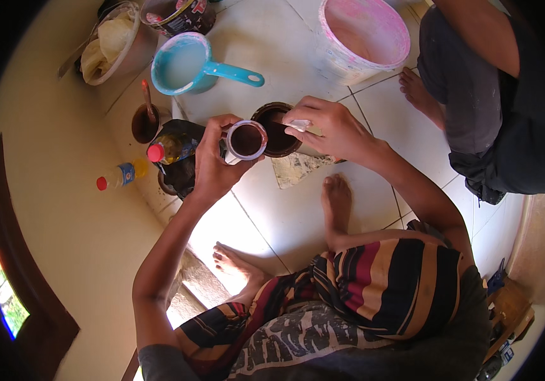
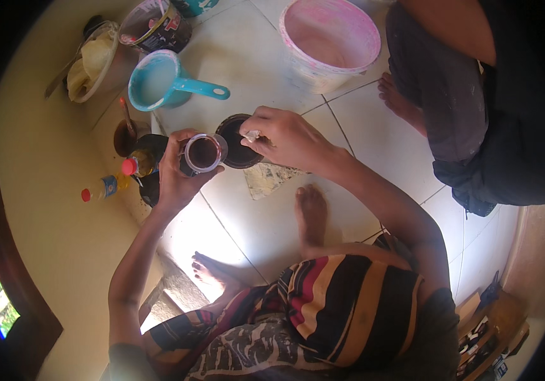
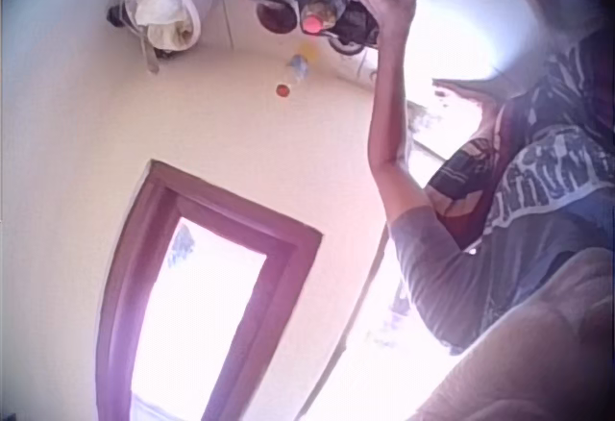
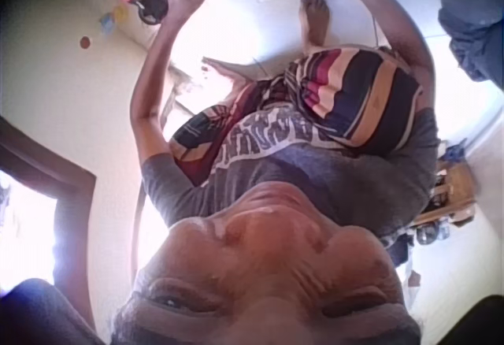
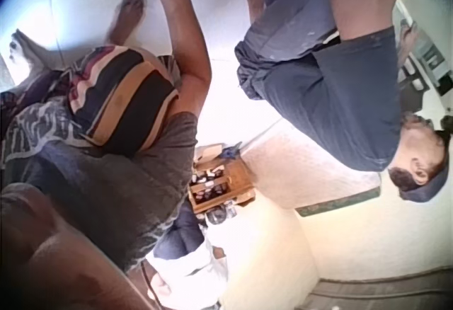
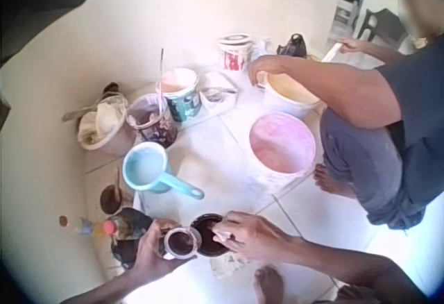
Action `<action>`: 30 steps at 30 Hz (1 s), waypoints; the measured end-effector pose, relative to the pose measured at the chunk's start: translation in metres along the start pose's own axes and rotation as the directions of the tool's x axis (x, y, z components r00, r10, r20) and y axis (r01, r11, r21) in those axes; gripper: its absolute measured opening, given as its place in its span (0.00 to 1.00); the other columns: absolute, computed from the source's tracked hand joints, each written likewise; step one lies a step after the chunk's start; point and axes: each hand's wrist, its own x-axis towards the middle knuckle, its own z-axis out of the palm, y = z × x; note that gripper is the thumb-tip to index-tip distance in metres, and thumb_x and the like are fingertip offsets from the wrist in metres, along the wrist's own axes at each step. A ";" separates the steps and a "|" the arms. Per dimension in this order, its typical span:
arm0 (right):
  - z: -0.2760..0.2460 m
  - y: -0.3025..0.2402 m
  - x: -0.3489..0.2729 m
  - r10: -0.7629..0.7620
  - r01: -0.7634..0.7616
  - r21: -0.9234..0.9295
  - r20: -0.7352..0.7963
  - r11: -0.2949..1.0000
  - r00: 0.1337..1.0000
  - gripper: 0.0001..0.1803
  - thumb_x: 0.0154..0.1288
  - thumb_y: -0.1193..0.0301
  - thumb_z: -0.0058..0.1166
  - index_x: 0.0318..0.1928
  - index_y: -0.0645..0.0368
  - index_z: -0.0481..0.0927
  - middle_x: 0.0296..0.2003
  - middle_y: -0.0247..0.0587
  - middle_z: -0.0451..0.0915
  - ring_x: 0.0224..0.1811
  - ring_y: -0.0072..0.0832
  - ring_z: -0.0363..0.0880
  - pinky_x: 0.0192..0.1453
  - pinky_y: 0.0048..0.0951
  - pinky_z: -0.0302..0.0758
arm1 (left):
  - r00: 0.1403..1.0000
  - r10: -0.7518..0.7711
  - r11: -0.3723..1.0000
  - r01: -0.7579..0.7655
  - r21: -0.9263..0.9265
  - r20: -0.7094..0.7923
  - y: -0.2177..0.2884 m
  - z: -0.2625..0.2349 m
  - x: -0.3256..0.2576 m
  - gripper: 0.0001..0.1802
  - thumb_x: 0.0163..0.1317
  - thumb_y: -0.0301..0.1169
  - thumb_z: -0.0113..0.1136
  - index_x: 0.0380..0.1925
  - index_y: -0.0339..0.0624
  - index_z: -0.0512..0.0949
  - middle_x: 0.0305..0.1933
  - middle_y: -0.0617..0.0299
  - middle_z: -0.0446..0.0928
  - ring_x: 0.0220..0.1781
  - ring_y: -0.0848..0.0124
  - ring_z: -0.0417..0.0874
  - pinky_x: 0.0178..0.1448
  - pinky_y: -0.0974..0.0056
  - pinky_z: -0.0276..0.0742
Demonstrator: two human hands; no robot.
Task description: The person pours yellow paint into a small container of brown paint, stirs the mixture with a wooden stick, and then uses a brush to apply the paint to a piece of paper.
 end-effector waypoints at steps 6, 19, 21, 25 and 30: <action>0.007 0.004 0.004 -0.066 0.096 -0.279 0.114 0.955 0.991 0.09 0.60 0.69 0.67 0.37 0.60 0.83 0.33 0.41 0.80 0.32 0.39 0.81 0.36 0.35 0.79 | 0.998 -0.054 0.992 0.053 -0.112 -0.012 -0.003 -0.004 -0.010 0.36 0.42 0.24 0.81 0.50 0.41 0.69 0.50 0.58 0.77 0.52 0.65 0.81 0.58 0.62 0.77; 0.028 0.011 0.020 -0.156 0.164 -0.181 0.057 0.970 0.986 0.10 0.60 0.68 0.67 0.39 0.59 0.85 0.30 0.42 0.80 0.29 0.38 0.80 0.34 0.35 0.77 | 0.971 -0.240 0.964 0.238 -0.117 -0.010 -0.035 -0.005 -0.059 0.37 0.43 0.24 0.78 0.53 0.41 0.67 0.51 0.56 0.74 0.55 0.62 0.80 0.60 0.60 0.76; 0.019 0.007 0.018 -0.113 0.135 -0.266 0.098 0.954 0.989 0.10 0.61 0.68 0.65 0.39 0.60 0.84 0.32 0.43 0.80 0.31 0.40 0.81 0.36 0.37 0.77 | 0.980 -0.200 0.977 0.199 -0.071 -0.009 -0.054 0.002 -0.073 0.37 0.43 0.23 0.77 0.53 0.42 0.67 0.52 0.55 0.73 0.55 0.58 0.79 0.60 0.59 0.75; 0.020 -0.003 0.001 0.029 -0.004 -0.199 0.126 0.980 0.992 0.08 0.62 0.70 0.64 0.38 0.62 0.83 0.33 0.45 0.80 0.35 0.43 0.81 0.39 0.39 0.78 | 0.986 -0.154 0.987 0.151 0.046 0.065 -0.075 0.021 -0.099 0.35 0.42 0.16 0.69 0.54 0.41 0.67 0.55 0.50 0.65 0.60 0.48 0.71 0.63 0.54 0.72; 0.025 0.004 0.013 -0.111 0.119 -0.153 0.064 0.981 0.992 0.08 0.62 0.72 0.63 0.38 0.63 0.82 0.34 0.44 0.80 0.34 0.44 0.81 0.38 0.40 0.78 | 0.975 -0.191 0.979 0.182 0.090 0.111 -0.094 0.033 -0.100 0.36 0.42 0.14 0.66 0.55 0.41 0.67 0.55 0.49 0.64 0.60 0.46 0.70 0.62 0.53 0.72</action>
